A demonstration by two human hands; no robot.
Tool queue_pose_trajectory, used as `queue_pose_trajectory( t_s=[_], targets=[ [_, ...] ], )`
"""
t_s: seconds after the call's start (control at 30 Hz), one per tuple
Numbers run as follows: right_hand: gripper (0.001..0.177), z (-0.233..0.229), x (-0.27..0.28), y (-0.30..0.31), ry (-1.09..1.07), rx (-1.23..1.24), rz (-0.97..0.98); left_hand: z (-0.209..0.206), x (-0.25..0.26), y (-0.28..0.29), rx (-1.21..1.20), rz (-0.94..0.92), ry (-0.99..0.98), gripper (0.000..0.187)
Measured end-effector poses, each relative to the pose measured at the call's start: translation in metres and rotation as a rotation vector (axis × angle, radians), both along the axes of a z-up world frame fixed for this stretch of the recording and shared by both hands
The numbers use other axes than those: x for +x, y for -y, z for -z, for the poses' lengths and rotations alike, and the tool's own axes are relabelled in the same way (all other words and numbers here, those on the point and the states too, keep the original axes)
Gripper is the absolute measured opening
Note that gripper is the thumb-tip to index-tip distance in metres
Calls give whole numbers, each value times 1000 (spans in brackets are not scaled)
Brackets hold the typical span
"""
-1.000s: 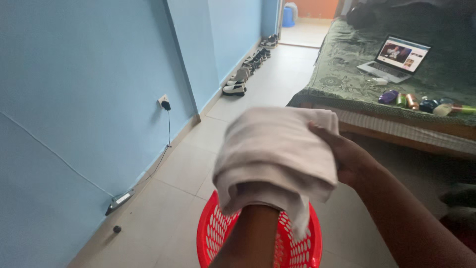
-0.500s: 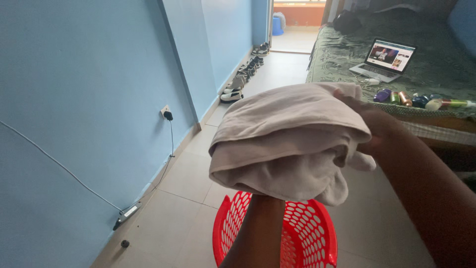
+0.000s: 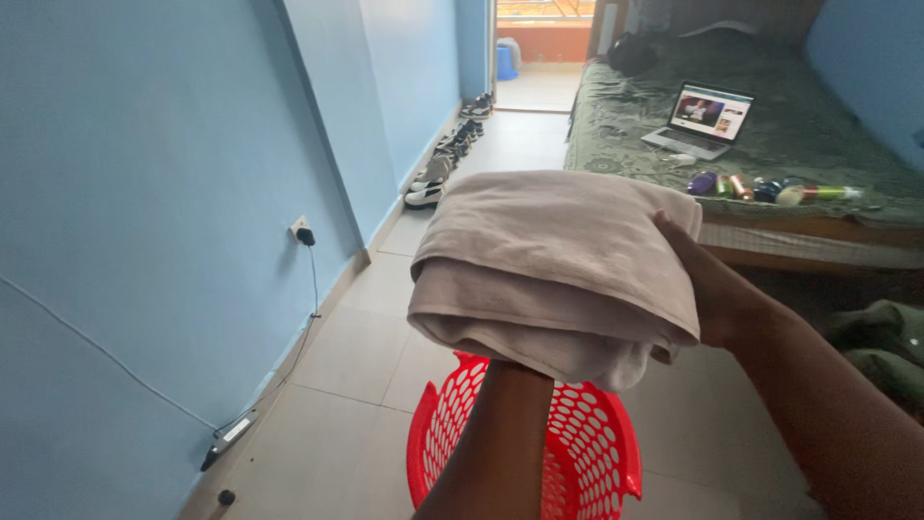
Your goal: The person folds several pieces of clothing, including a beige shirt, dark jeans, and a light-colored towel, and places them on a white shelf. They also pick up various toiletry bottles from a bed and arrange them on the same shelf.
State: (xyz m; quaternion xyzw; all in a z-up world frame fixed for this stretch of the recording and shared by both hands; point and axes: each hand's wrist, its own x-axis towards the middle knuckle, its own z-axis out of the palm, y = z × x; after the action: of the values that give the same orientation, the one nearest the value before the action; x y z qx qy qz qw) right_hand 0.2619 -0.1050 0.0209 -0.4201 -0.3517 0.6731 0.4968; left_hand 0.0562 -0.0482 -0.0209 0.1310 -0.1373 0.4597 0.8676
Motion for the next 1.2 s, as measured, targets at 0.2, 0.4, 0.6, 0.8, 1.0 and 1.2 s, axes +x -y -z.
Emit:
queue_pose_trajectory(
  t_s=[0.2,0.4,0.6,0.8,1.0,1.2],
  targets=[
    [84,29,36,29,-440,233,-60,-13,25,11,25,83,25,90],
    [93,12,37,76,20,67,643,-18,53,28,34,190,46,92],
    [94,-7,40,127,130,81,980,-22,90,46,45,252,41,94],
    [93,-17,49,177,24,90,1116,-30,123,71,78,209,-34,99],
    [106,-17,76,256,207,-168,1065,-42,168,122,161,275,-229,92],
    [125,-14,135,344,960,-592,1092,-65,195,189,342,287,-482,86]
  ],
)
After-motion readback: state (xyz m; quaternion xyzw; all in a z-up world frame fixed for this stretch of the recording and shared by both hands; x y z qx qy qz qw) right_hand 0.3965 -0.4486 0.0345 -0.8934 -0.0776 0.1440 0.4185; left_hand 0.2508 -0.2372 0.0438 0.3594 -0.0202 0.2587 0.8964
